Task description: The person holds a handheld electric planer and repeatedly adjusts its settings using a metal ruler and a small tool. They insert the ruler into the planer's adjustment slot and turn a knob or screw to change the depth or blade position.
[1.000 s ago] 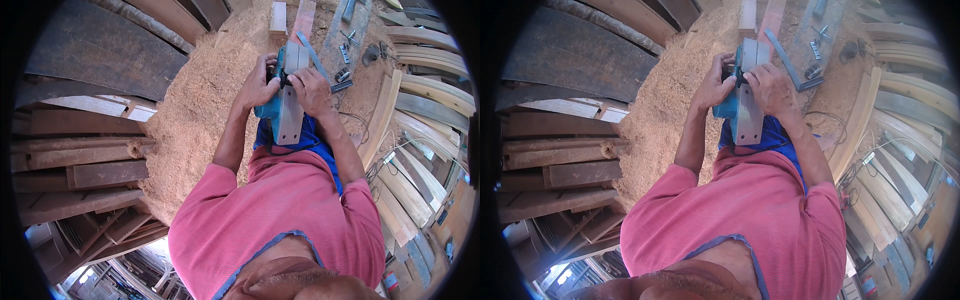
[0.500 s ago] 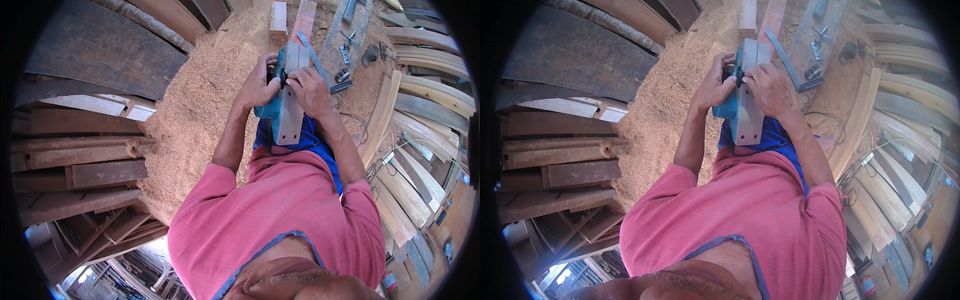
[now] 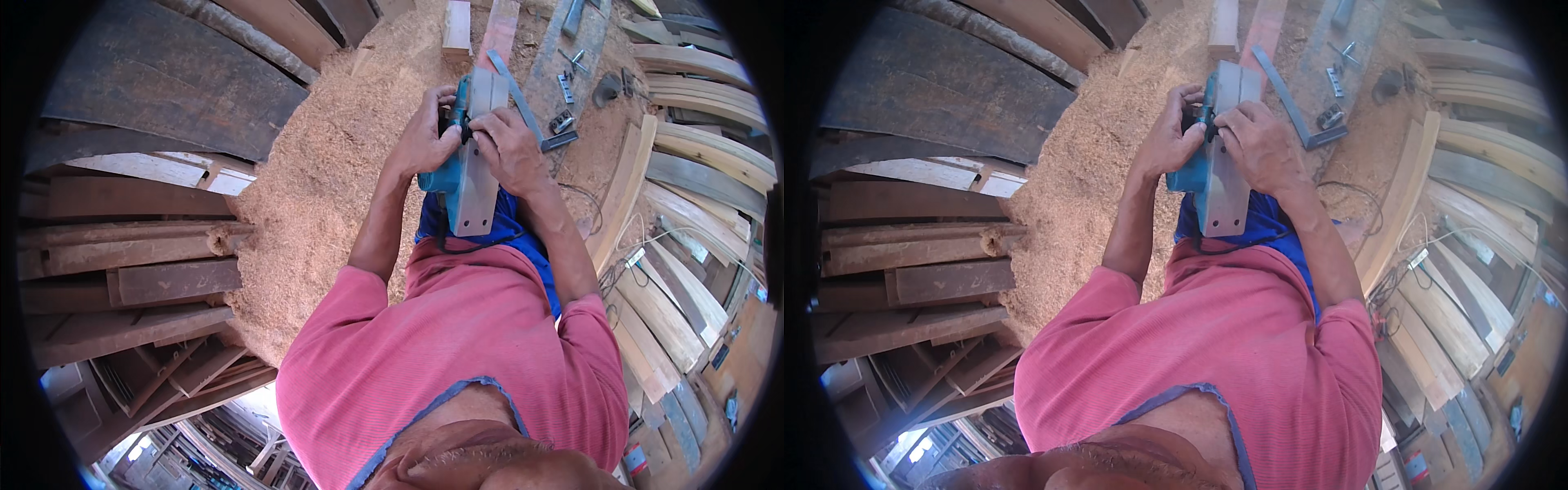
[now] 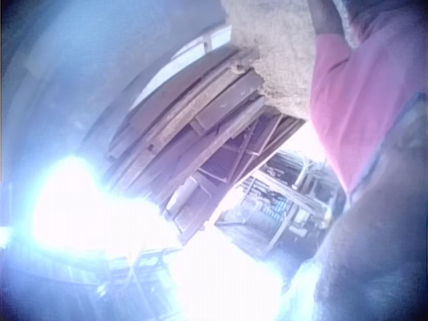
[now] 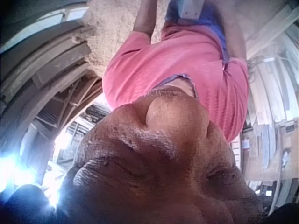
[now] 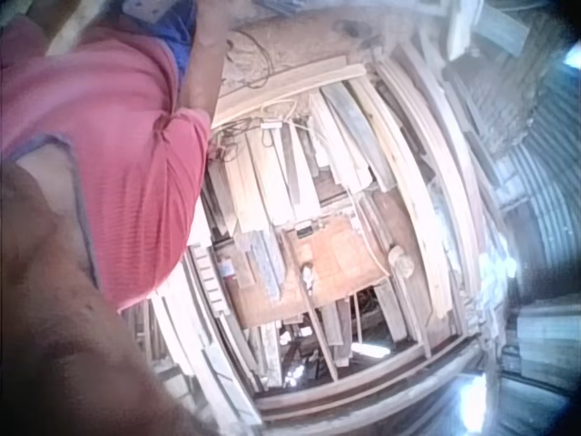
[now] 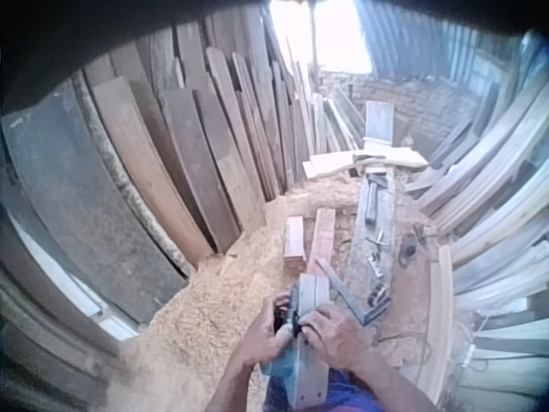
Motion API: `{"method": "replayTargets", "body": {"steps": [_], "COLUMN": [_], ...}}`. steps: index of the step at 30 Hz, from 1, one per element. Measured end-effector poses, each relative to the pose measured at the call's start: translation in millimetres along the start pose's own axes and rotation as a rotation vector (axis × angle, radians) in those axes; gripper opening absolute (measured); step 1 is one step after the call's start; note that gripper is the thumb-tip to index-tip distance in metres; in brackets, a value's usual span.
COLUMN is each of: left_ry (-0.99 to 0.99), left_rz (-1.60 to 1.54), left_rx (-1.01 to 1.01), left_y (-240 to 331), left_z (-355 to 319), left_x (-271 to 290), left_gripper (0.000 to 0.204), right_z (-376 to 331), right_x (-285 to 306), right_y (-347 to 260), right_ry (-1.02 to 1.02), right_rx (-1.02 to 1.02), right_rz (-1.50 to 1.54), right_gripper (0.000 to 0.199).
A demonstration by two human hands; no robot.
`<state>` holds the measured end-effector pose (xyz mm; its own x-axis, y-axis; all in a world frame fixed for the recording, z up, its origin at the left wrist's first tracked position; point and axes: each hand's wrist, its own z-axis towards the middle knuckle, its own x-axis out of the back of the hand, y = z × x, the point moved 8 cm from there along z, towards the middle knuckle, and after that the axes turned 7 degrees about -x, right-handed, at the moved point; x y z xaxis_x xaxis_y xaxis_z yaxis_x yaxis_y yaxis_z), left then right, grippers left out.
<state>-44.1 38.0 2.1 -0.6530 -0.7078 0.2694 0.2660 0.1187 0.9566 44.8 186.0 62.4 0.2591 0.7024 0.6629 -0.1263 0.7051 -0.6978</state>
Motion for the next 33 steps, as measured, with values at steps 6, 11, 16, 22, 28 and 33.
{"method": "replayTargets", "body": {"steps": [6,11,16,22,28,33], "left_ry": [-0.004,0.01,-0.006,-0.016,-0.009,-0.011], "left_rz": [0.016,-0.008,0.029,0.011,-0.008,0.019], "left_rx": [-0.022,0.008,0.008,-0.003,0.02,-0.004], "left_y": [0,0,4,5,-1,-1], "left_z": [3,1,2,2,3,1], "left_x": [0,-1,0,0,-1,0], "left_gripper": [0.074,0.074,0.074,0.075,0.074,0.074], "right_z": [1,-2,-1,2,5,2], "right_x": [2,3,5,4,1,3], "right_y": [-3,-1,-8,-1,0,-2], "right_ry": [0.014,0.02,0.079,0.04,-0.009,0.013], "right_rx": [0.042,-0.007,0.085,-0.008,0.003,0.039], "right_rz": [-0.045,-0.056,0.0,-0.012,-0.061,-0.007], "right_gripper": [0.012,0.014,0.012,0.011,0.009,0.011]}}
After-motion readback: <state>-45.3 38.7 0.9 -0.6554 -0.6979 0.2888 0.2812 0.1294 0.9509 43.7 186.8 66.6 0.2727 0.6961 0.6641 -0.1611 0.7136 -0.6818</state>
